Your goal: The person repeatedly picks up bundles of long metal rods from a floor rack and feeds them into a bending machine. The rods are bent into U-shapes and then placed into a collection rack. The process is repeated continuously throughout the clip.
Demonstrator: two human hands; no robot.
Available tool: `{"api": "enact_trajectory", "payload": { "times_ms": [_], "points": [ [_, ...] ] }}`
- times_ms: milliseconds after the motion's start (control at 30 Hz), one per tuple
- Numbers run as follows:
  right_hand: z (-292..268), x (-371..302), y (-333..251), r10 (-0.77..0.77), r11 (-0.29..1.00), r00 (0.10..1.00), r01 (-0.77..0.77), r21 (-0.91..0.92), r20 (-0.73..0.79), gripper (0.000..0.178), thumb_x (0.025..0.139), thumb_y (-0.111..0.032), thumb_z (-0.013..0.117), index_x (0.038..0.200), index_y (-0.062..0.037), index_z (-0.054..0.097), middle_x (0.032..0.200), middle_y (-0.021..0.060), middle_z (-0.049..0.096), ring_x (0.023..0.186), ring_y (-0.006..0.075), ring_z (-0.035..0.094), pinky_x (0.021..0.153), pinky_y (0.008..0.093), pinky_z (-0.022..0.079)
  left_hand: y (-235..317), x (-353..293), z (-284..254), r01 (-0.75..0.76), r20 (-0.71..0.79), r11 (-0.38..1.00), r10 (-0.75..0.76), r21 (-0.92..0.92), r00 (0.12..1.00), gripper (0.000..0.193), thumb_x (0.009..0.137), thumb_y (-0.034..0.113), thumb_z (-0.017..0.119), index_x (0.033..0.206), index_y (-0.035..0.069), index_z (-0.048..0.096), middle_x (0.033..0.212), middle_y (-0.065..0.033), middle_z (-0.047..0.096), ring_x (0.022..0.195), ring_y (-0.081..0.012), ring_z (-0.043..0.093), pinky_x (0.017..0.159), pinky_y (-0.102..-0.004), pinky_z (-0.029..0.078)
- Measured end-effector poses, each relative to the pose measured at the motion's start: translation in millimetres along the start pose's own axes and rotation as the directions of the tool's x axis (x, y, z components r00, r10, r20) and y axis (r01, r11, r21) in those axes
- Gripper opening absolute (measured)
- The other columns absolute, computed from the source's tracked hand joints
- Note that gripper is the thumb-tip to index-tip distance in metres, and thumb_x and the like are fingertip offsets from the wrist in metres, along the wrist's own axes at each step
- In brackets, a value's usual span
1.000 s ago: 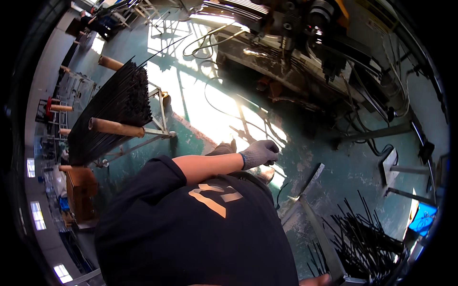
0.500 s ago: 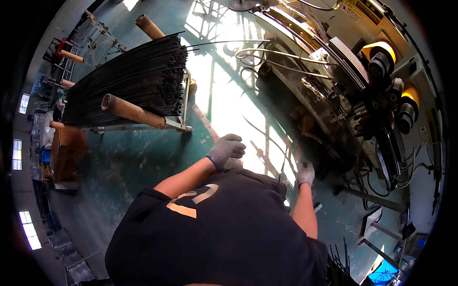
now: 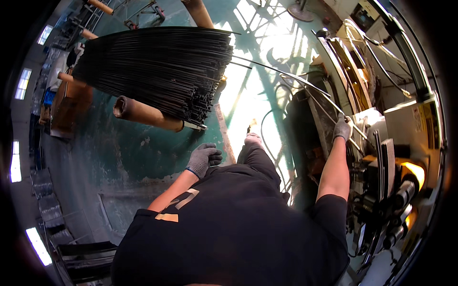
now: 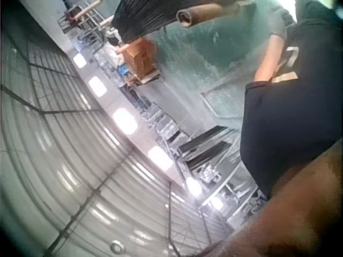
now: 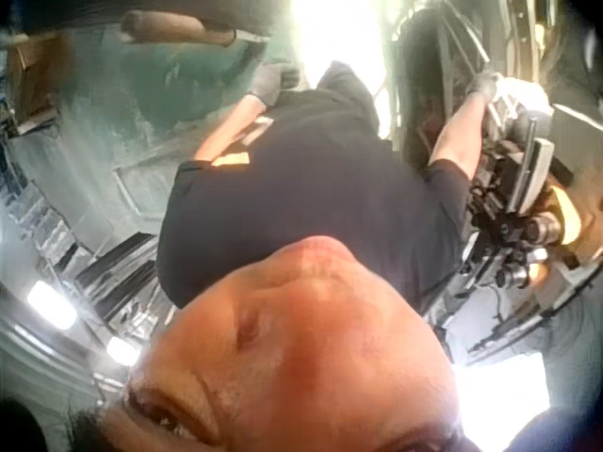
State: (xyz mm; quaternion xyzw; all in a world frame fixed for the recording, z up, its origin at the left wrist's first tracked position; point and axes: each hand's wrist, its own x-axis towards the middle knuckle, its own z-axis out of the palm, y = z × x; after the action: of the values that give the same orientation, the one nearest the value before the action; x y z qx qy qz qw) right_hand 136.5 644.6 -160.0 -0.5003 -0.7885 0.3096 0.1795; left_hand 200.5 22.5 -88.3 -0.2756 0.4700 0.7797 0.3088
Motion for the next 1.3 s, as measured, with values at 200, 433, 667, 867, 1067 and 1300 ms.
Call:
{"api": "enact_trajectory", "payload": {
  "times_ms": [200, 433, 667, 867, 1067, 1300],
  "points": [
    [129, 28, -100, -0.031, 0.907, 0.966, -0.082, 0.413, 0.258, 0.048, 0.097, -0.047, 0.064, 0.09, -0.0007, 0.072, 0.075, 0.0079, 0.066, 0.067, 0.0187, 0.058, 0.069, 0.0363, 0.048, 45, 67, 11, -0.277, -0.023, 0.858, 0.318, 0.433, 0.948, 0.028, 0.095, 0.008, 0.062, 0.121, -0.001, 0.054, 0.097, -0.0163, 0.068, 0.076, -0.0256, 0.069, 0.069, -0.0362, 0.059],
    [228, -129, -255, -0.02, 0.738, 0.884, -0.301, 0.604, 0.466, 0.036, 0.103, -0.032, 0.059, 0.09, 0.0018, 0.066, 0.079, 0.0032, 0.063, 0.068, 0.0126, 0.051, 0.065, 0.0302, 0.044, 186, 75, 130, -0.286, -0.341, 0.958, 0.275, 0.02, 0.899, 0.027, 0.095, 0.009, 0.059, 0.119, -0.001, 0.055, 0.1, -0.0133, 0.066, 0.085, -0.0223, 0.068, 0.077, -0.0354, 0.057],
    [273, -236, -393, -0.674, 0.73, 0.664, 0.665, 0.156, 0.324, 0.075, 0.083, -0.041, 0.08, 0.14, -0.0005, 0.051, 0.145, 0.0263, 0.048, 0.137, 0.0437, 0.042, 0.117, 0.0517, 0.032, 208, 83, 153, -0.19, -0.318, 0.98, 0.161, -0.063, 0.934, 0.025, 0.094, 0.007, 0.059, 0.118, 0.0, 0.056, 0.098, -0.0131, 0.067, 0.081, -0.0209, 0.068, 0.075, -0.033, 0.057],
    [289, -237, -473, -0.91, 0.317, 0.22, 0.916, 0.247, 0.352, 0.086, 0.075, -0.038, 0.084, 0.144, -0.0031, 0.047, 0.146, 0.0249, 0.048, 0.136, 0.0434, 0.043, 0.117, 0.0504, 0.033, 216, 88, 110, -0.324, -0.507, 0.937, 0.217, -0.133, 0.834, 0.023, 0.094, 0.006, 0.058, 0.116, 0.0, 0.055, 0.099, -0.0132, 0.067, 0.082, -0.0239, 0.067, 0.076, -0.0362, 0.057],
    [354, -229, -543, -0.666, 0.32, 0.247, 0.947, -0.029, 0.704, 0.079, 0.077, -0.049, 0.083, 0.135, -0.0029, 0.055, 0.131, 0.0213, 0.062, 0.123, 0.0417, 0.059, 0.104, 0.0491, 0.048, 222, 83, 94, -0.325, -0.401, 0.935, 0.246, -0.143, 0.882, 0.024, 0.095, 0.008, 0.058, 0.117, 0.001, 0.055, 0.099, -0.0126, 0.067, 0.084, -0.0221, 0.067, 0.078, -0.0355, 0.057],
    [369, -244, -560, -0.635, 0.145, 0.091, 0.989, 0.004, 0.767, 0.031, 0.09, -0.032, 0.069, 0.104, -0.0052, 0.076, 0.109, 0.0198, 0.074, 0.106, 0.0366, 0.072, 0.089, 0.0473, 0.057, 201, 92, 46, -0.34, -0.488, 0.898, 0.172, -0.279, 0.856, 0.024, 0.095, 0.007, 0.056, 0.118, 0.002, 0.056, 0.098, -0.0144, 0.068, 0.085, -0.0251, 0.069, 0.077, -0.0376, 0.058]
  ]
}}
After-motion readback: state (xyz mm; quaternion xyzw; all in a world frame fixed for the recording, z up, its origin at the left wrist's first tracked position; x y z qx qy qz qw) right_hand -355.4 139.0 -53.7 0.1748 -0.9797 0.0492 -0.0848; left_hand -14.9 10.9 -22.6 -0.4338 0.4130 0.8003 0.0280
